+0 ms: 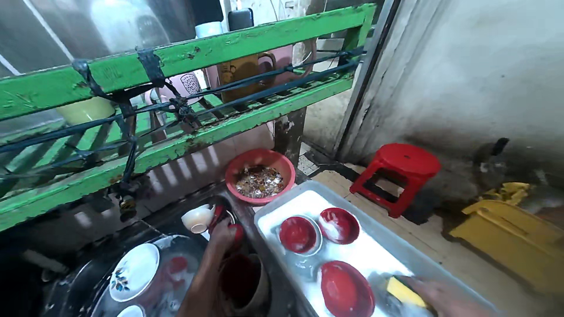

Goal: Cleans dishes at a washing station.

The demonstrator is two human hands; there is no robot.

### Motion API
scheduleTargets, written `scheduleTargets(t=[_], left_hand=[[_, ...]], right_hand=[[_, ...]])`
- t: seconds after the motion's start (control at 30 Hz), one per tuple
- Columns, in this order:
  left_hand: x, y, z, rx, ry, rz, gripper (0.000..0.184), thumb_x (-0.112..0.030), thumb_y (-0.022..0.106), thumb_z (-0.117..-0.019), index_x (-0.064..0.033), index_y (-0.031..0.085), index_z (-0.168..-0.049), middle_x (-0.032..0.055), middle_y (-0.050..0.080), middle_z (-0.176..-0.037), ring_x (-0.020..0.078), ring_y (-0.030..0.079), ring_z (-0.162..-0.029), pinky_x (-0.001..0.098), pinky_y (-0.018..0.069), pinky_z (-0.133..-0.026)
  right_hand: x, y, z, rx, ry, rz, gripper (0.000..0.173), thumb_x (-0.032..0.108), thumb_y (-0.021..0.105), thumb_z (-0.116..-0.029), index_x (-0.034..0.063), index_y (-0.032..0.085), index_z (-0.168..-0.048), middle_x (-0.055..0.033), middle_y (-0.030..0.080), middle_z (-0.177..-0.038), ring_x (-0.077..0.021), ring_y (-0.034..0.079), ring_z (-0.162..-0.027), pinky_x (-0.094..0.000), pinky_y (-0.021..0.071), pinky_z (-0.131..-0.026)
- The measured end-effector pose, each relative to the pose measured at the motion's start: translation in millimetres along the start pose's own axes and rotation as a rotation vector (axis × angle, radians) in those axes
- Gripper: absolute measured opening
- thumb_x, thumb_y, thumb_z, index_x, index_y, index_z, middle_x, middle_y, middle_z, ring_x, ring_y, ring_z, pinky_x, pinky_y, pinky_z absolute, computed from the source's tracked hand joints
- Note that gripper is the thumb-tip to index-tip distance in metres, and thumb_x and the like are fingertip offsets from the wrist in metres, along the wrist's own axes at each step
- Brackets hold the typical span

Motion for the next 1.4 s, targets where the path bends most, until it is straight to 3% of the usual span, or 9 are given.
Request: scheduleTargets(t=[0.13,0.27,0.5,0.73,0.9,1.07,1.27,1.37,1.4], left_hand=[[38.4,33.8,-5.7,-0.102,-0.068,-0.12,0.073,-0.024,0.071,-0.0935,0.0029,0.038,-0.153,0.0285,0.029,-0.161,0.0377,0.031,-0.151,0.0452,0.031,-0.122],[44.3,37.1,-2.5,-0.218,-0.04,-0.057,0.068,-0.007,0.068,-0.0917,0.0033,0.039,-0.153,0.031,0.032,-0.158,0.0403,0.031,-0.15,0.0444,0.0314,-0.121],[7.9,-12.2,28.2,-0.482,-0.102,0.588,0.055,0.007,0.059,-0.091,-0.0049,0.055,-0.144,0.0228,0.06,-0.137,0.0339,0.058,-0.127,0.0544,0.0474,-0.105],[-87.7,-29.3,65.9,-0.041,0.204,0.715,0.047,-0.008,0.047,-0.1058,-0.0086,0.043,-0.153,0.0155,0.058,-0.138,0.0247,0.067,-0.105,0.0429,0.0567,-0.088],[-52.9,-2.7,90.4,0.164,0.168,0.091,0.047,-0.029,0.046,-0.1082,-0.0067,0.05,-0.149,0.0177,0.05,-0.152,0.0293,0.047,-0.141,0.0482,0.0355,-0.119],[-9.4,50.2,115.0,0.155,-0.002,-0.151,0.064,-0.037,0.058,-0.1016,-0.0064,0.04,-0.156,0.0175,0.047,-0.155,0.0325,0.047,-0.142,0.0528,0.037,-0.117],[3.5,65.5,117.8,0.059,-0.099,-0.219,0.044,-0.031,0.066,-0.0949,0.0018,0.066,-0.125,0.023,0.065,-0.128,0.0373,0.06,-0.123,0.0557,0.0461,-0.106],[81.7,48.1,91.5,-0.329,0.45,-0.309,0.039,-0.044,0.061,-0.0923,-0.0166,0.075,-0.116,0.0125,0.074,-0.109,0.0311,0.071,-0.096,0.0518,0.0571,-0.085],[81.7,10.5,94.6,-0.187,0.55,-0.496,0.039,-0.041,0.05,-0.1034,-0.028,0.062,-0.138,0.0073,0.069,-0.129,0.0271,0.07,-0.11,0.0493,0.0572,-0.092]], right_hand=[[3.3,-2.2,3.2,-0.014,-0.003,0.004,0.06,0.023,0.078,-0.0847,-0.0022,0.06,-0.136,-0.0318,0.06,-0.134,-0.0526,0.057,-0.124,-0.0735,0.0451,-0.096],[3.8,-1.2,2.1,-0.009,-0.013,0.012,0.06,0.022,0.077,-0.0861,-0.0033,0.059,-0.138,-0.0322,0.059,-0.135,-0.0518,0.056,-0.125,-0.0726,0.0446,-0.098],[0.5,1.4,0.2,-0.003,-0.006,-0.008,0.062,0.021,0.076,-0.0854,-0.0043,0.057,-0.139,-0.0323,0.057,-0.137,-0.0514,0.056,-0.127,-0.0705,0.044,-0.102],[-0.3,1.1,0.7,0.017,-0.009,-0.008,0.064,0.024,0.076,-0.0861,-0.0021,0.056,-0.141,-0.032,0.056,-0.139,-0.0526,0.055,-0.127,-0.0732,0.0437,-0.099],[-1.8,2.6,0.5,0.04,0.005,0.02,0.064,0.025,0.076,-0.0857,-0.001,0.056,-0.141,-0.0307,0.057,-0.138,-0.0505,0.056,-0.126,-0.072,0.0447,-0.099],[0.0,3.8,-0.9,0.041,-0.013,0.026,0.063,0.025,0.077,-0.0846,0.0004,0.059,-0.139,-0.0301,0.059,-0.136,-0.0503,0.057,-0.125,-0.0722,0.0451,-0.097],[-2.6,6.5,-3.7,0.049,-0.037,0.024,0.062,0.026,0.079,-0.0834,0.0036,0.06,-0.138,-0.0273,0.06,-0.134,-0.0474,0.058,-0.125,-0.0697,0.0469,-0.097],[-7.4,11.4,-7.7,0.037,-0.027,0.032,0.061,0.03,0.08,-0.0801,0.0094,0.063,-0.135,-0.0226,0.062,-0.132,-0.0446,0.059,-0.122,-0.0698,0.0494,-0.093],[-7.7,12.2,-9.2,0.041,-0.028,0.041,0.06,0.031,0.079,-0.0796,0.01,0.064,-0.133,-0.0217,0.063,-0.131,-0.0439,0.06,-0.122,-0.0694,0.0495,-0.092]])
Point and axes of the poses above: each hand's wrist, its own z-axis away from the middle knuckle, its own y-axis out of the palm, x = y × z, the point moved 4 cm from there along -z, towards the middle knuckle
